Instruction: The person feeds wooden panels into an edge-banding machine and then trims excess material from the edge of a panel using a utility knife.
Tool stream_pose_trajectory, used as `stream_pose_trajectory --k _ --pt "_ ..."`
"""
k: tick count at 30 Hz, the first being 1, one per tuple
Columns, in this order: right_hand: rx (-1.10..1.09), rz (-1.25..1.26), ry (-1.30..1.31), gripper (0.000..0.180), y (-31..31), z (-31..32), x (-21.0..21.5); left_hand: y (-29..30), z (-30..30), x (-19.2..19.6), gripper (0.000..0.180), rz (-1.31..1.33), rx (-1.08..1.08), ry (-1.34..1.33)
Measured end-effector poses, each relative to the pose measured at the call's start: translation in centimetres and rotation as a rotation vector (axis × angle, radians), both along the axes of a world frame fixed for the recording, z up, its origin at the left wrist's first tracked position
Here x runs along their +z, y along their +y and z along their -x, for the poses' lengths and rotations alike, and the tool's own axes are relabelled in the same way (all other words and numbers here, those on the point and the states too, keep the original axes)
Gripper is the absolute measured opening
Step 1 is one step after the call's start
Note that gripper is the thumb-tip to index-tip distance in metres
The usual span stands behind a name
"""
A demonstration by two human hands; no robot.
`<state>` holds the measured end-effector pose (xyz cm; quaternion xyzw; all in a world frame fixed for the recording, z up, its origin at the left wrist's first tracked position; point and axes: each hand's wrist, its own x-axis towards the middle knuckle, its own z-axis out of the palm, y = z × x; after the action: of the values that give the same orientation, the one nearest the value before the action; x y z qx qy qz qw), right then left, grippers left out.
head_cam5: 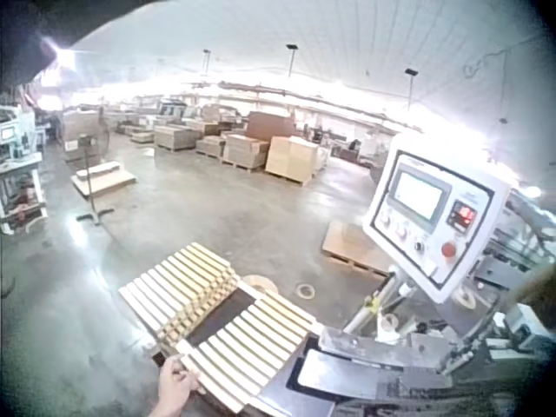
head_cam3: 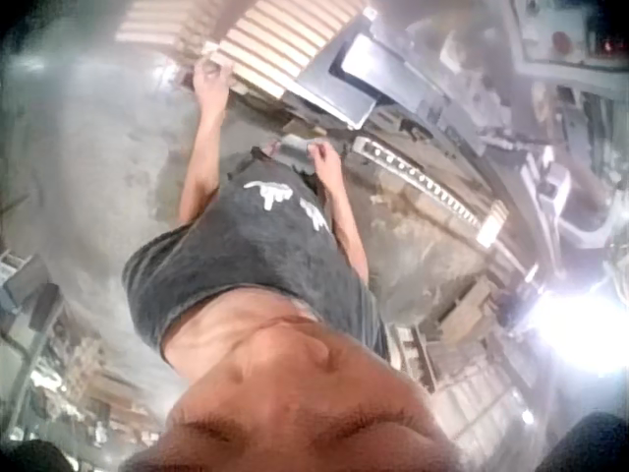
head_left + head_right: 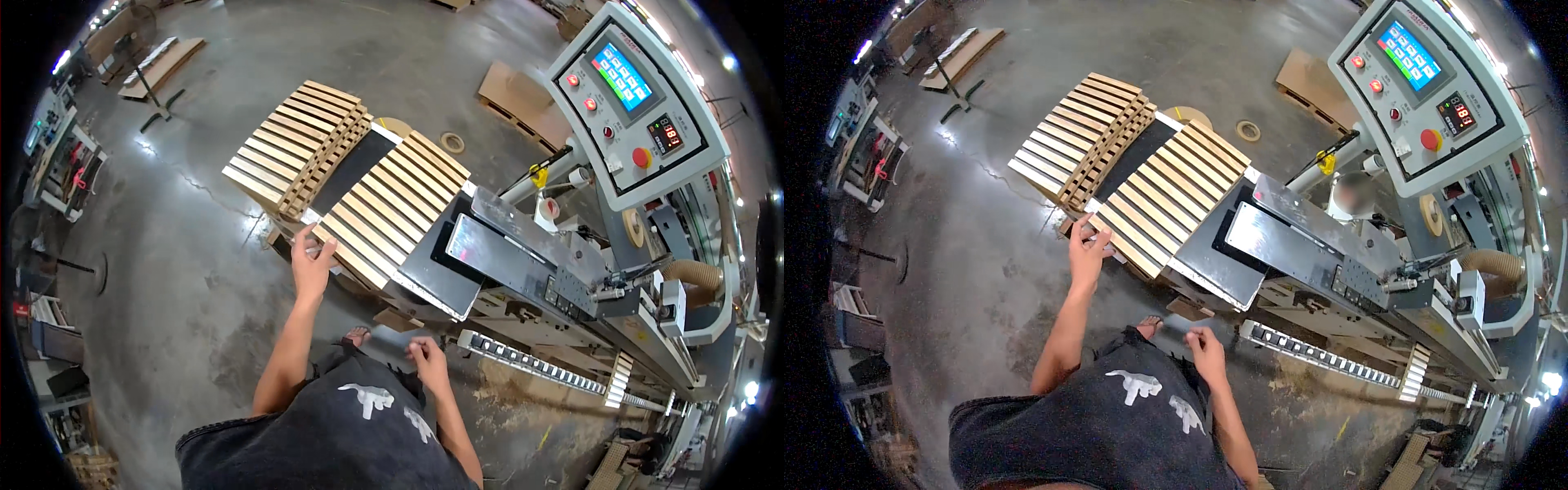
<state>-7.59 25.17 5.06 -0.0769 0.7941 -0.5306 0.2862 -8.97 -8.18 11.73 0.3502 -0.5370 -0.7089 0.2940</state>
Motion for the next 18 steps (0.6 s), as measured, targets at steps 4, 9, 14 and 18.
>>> stream_pose_trajectory --k 4,9,14,18 --pt "-0.091 0.335 -0.302 0.028 -6.4 1.1 3.9 1.2 -1.5 -0.5 0.049 0.005 -0.021 0.062" --pt "-0.291 0.717 -0.605 0.032 -10.0 0.8 6.4 5.1 -4.6 -0.1 0.049 -0.244 -0.230 0.065" --pt "-0.486 0.739 -0.544 0.041 -10.0 -0.2 7.6 8.0 -7.9 -1.0 0.061 -0.312 -0.638 -0.109" --pt "-0.499 0.677 -0.552 0.058 -6.2 -1.0 8.3 7.8 -6.7 -1.4 0.044 -0.582 -0.720 -0.078"
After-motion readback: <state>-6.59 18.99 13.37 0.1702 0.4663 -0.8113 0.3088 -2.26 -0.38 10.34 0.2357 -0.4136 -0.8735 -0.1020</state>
